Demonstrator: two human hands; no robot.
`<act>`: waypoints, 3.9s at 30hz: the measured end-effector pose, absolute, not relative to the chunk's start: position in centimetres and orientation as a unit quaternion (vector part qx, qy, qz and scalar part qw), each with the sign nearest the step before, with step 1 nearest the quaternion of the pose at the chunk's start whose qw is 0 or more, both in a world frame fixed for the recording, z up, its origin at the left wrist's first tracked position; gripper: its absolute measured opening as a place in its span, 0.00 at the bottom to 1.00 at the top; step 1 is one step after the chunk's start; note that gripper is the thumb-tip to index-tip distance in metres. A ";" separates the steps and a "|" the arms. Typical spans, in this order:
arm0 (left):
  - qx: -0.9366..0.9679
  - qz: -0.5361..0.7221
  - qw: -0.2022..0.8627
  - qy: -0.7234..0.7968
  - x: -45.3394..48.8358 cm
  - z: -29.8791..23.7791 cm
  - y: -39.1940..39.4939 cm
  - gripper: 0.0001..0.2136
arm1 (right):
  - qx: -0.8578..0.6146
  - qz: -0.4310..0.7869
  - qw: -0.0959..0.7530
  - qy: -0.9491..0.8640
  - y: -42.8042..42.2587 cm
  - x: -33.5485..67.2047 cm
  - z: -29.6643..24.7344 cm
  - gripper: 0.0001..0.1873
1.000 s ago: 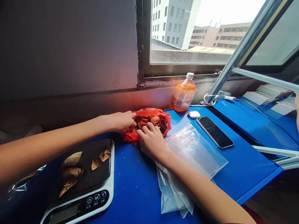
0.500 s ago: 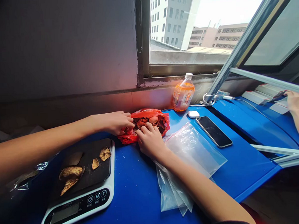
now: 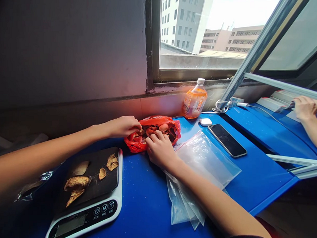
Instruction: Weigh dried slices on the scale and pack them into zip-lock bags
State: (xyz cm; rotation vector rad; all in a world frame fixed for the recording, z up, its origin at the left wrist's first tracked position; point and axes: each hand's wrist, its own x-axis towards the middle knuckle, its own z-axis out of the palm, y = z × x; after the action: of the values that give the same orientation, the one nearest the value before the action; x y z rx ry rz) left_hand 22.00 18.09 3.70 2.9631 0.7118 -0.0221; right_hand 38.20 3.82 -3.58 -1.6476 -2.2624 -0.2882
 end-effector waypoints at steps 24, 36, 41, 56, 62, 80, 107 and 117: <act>0.922 -0.024 0.011 0.386 17.3 8.2 10.3 0.11 | -0.568 0.036 0.439 -0.695 4.6 39.4 -4.4 0.07; 0.892 -0.207 0.029 0.401 14.6 7.8 5.3 0.09 | -0.558 -0.028 0.375 -0.740 4.8 40.3 -3.6 0.08; 0.910 -0.169 0.024 0.377 14.6 6.9 6.0 0.05 | -0.557 -0.041 0.361 -0.747 3.9 39.9 -2.4 0.08; 0.714 0.219 0.297 0.595 2.5 5.3 3.7 0.12 | -0.464 0.008 0.417 -0.782 -1.7 35.8 0.2 0.07; 0.433 0.468 0.479 0.604 -1.4 2.9 2.5 0.11 | -0.438 0.031 0.386 -0.812 -1.8 33.9 0.1 0.06; 0.308 0.478 0.664 0.486 1.1 2.5 0.9 0.12 | -0.365 -0.002 0.430 -0.826 -1.8 31.3 -0.9 0.09; 0.388 0.372 0.662 0.523 2.3 1.1 0.0 0.12 | -0.359 0.046 0.479 -0.800 -2.5 30.9 -1.5 0.10; 0.436 0.348 0.648 0.518 2.7 1.6 -0.5 0.09 | -0.364 0.027 0.469 -0.805 -2.5 30.6 -2.0 0.11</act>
State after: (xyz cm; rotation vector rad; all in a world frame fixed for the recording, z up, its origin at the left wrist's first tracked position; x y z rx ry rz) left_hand 2.66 -0.48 1.58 0.9920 1.1771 0.7917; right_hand 30.56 -2.46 -2.00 -0.8921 -1.9729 0.0655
